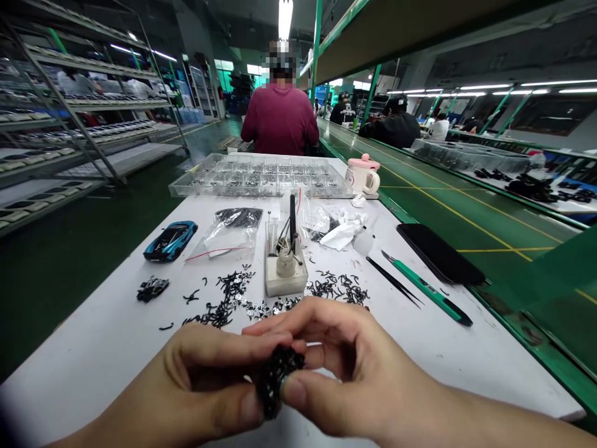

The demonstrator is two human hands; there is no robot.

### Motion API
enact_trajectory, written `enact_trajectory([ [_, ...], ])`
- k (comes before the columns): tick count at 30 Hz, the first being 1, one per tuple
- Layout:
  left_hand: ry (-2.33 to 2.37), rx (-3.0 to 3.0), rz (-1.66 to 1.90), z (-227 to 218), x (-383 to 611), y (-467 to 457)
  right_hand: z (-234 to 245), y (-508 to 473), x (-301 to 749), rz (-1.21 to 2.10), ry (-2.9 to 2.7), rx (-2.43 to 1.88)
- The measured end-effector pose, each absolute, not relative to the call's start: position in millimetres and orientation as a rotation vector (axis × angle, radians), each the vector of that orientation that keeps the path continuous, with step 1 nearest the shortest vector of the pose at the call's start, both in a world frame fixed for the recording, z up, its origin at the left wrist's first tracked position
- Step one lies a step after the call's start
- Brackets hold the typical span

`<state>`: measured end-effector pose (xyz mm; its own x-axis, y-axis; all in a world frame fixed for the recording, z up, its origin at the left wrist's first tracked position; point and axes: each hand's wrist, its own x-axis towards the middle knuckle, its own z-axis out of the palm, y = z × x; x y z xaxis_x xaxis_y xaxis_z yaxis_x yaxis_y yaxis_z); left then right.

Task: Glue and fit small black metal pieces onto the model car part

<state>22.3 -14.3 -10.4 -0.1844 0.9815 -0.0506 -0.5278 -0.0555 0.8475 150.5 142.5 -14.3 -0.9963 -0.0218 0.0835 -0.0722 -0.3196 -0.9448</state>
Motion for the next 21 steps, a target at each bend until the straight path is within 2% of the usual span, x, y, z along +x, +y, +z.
enact_trajectory([
  [4,0.939,0.752,1.549,-10.8,20.3,-14.3,-13.7,142.5,151.0,2.476,-1.837,0.106],
  [8,0.989,0.753,1.571,-7.4,20.3,-13.9,-11.2,143.2,153.3,1.998,-2.105,0.005],
  [10,0.96,0.685,1.589,-8.1,20.8,-12.5,-10.5,143.3,154.0,1.889,-2.16,-0.052],
  [18,0.901,0.564,1.563,-15.5,20.3,-7.7,-16.4,142.4,152.8,1.846,-2.227,-0.141],
  [21,0.88,0.558,1.554,-15.2,19.1,-9.0,-20.1,142.3,151.8,1.969,-2.107,-0.124],
])
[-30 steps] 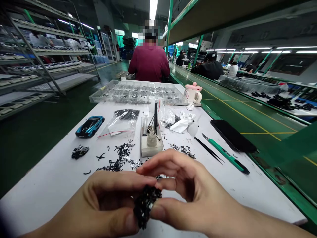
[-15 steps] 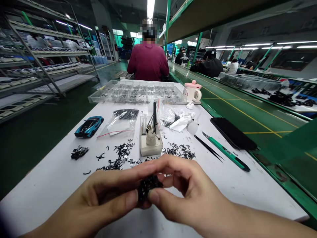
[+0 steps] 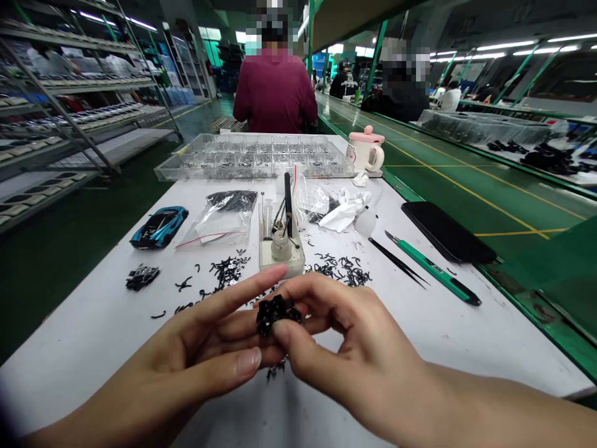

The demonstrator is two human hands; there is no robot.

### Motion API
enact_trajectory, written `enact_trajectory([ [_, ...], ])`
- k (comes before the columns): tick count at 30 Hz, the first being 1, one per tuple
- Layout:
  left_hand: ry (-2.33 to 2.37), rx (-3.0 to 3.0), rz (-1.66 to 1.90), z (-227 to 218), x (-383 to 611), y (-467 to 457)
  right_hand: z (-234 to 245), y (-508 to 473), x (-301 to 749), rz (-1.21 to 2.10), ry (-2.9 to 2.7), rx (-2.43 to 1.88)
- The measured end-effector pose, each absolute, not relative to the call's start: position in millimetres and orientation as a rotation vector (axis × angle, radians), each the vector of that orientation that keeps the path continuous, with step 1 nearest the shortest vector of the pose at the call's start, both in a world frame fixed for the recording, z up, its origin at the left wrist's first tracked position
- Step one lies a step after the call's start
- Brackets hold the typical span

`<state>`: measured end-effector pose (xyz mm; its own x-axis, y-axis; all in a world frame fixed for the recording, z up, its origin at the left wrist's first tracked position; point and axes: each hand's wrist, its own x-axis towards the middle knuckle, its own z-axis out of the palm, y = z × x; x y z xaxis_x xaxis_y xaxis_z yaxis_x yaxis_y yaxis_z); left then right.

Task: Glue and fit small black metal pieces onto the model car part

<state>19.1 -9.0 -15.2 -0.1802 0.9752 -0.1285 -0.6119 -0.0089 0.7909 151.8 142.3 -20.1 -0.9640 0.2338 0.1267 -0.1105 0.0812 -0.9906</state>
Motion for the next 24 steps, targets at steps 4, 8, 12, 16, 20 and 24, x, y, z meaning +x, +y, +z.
enact_trajectory([
  [4,0.893,0.528,1.54,-14.2,19.9,-11.1,-22.4,144.2,150.9,2.122,-1.975,-0.175],
  [8,0.902,0.508,1.562,-11.8,21.3,-12.0,-21.8,144.3,149.7,2.074,-1.998,-0.121],
  [12,0.903,0.48,1.581,-8.6,19.4,-9.0,-23.6,142.3,150.2,1.792,-2.105,-0.114],
  [16,0.899,0.496,1.572,-7.3,17.5,-6.1,-24.7,144.4,153.2,1.618,-2.154,-0.025],
  [20,0.912,0.461,1.579,-7.7,15.9,-6.2,-21.4,151.6,155.9,1.447,-2.273,0.002],
  [24,0.962,0.472,1.545,-8.4,12.8,-6.7,-19.8,157.5,155.1,1.249,-2.328,0.102],
])
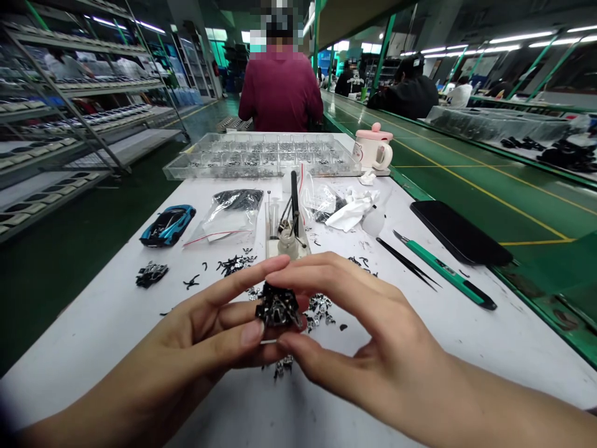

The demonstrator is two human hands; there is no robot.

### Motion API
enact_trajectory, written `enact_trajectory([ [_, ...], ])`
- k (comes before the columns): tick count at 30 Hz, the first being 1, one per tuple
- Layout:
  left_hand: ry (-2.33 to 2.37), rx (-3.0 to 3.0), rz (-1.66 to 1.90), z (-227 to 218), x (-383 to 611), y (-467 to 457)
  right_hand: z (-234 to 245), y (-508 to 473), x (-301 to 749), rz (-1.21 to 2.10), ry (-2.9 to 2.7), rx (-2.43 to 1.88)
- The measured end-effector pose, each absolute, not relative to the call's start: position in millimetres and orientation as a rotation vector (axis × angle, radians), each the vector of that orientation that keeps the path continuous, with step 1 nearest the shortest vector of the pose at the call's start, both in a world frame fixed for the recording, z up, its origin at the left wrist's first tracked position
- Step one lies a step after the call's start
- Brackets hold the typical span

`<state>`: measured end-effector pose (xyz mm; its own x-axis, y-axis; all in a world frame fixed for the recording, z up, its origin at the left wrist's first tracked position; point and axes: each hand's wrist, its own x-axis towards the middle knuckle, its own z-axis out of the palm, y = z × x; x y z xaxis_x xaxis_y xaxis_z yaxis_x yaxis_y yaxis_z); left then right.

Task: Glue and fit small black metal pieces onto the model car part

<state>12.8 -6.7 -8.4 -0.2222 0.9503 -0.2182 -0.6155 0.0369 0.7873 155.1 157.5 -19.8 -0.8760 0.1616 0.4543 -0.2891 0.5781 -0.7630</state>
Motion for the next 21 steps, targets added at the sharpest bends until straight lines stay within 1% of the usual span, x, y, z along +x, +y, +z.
enact_trajectory([
  [3,0.971,0.484,1.527,-9.6,11.0,-7.0,-20.3,158.3,152.9,1.194,-2.341,0.123],
  [9,0.949,0.519,1.554,-9.8,14.2,-8.4,-22.0,156.4,152.6,1.208,-2.324,0.19],
  [11,0.948,0.528,1.579,-9.8,16.9,-8.8,-21.0,155.9,154.5,1.118,-2.342,0.208],
  [16,0.936,0.491,1.603,-10.0,21.2,-8.4,-13.4,154.5,157.5,0.697,-2.379,0.219],
  [19,0.948,0.481,1.588,-7.9,21.5,-8.0,-11.3,154.7,158.3,0.607,-2.396,0.216],
  [21,0.965,0.488,1.577,-5.9,21.4,-7.7,-11.6,154.6,158.7,0.633,-2.404,0.222],
])
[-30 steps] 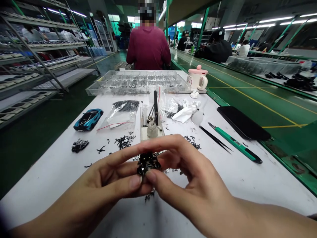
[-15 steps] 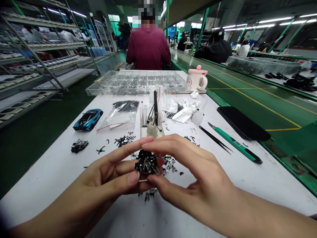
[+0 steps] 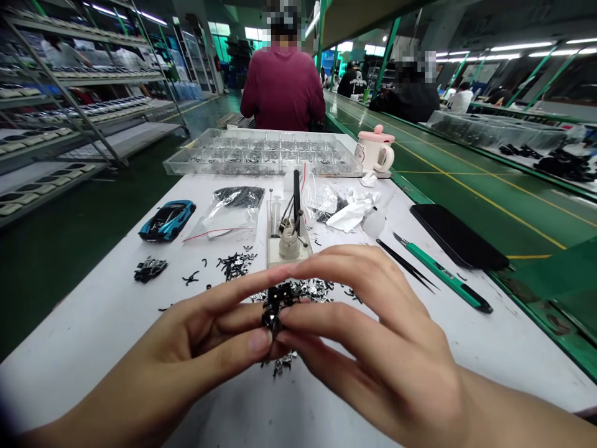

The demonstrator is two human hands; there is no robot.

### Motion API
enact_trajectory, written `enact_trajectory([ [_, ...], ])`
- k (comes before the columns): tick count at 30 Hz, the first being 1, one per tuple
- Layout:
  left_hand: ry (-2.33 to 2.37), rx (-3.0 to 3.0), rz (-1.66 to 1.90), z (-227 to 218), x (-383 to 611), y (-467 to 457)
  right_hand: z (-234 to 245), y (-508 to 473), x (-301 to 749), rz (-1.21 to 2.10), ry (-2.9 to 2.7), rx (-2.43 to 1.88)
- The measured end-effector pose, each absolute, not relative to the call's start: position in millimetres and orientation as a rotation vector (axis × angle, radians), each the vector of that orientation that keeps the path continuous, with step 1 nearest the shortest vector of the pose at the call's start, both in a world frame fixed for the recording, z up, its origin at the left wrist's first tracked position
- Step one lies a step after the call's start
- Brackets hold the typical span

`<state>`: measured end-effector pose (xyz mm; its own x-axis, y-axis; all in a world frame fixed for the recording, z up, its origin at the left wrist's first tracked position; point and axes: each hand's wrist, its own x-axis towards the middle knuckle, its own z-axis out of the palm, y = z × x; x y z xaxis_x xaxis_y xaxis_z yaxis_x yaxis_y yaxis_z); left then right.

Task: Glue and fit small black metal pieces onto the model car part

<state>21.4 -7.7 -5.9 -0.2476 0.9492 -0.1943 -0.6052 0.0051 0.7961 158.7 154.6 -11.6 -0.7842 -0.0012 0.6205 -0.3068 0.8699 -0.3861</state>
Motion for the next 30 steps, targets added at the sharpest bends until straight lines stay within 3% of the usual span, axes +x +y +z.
enact_trajectory([
  [11,1.012,0.585,1.559,-5.1,21.5,-10.9,-17.6,153.5,162.7,0.942,-2.405,0.186],
  [30,1.023,0.6,1.537,-4.0,19.0,-11.3,-16.5,151.0,159.2,0.838,-2.391,0.175],
])
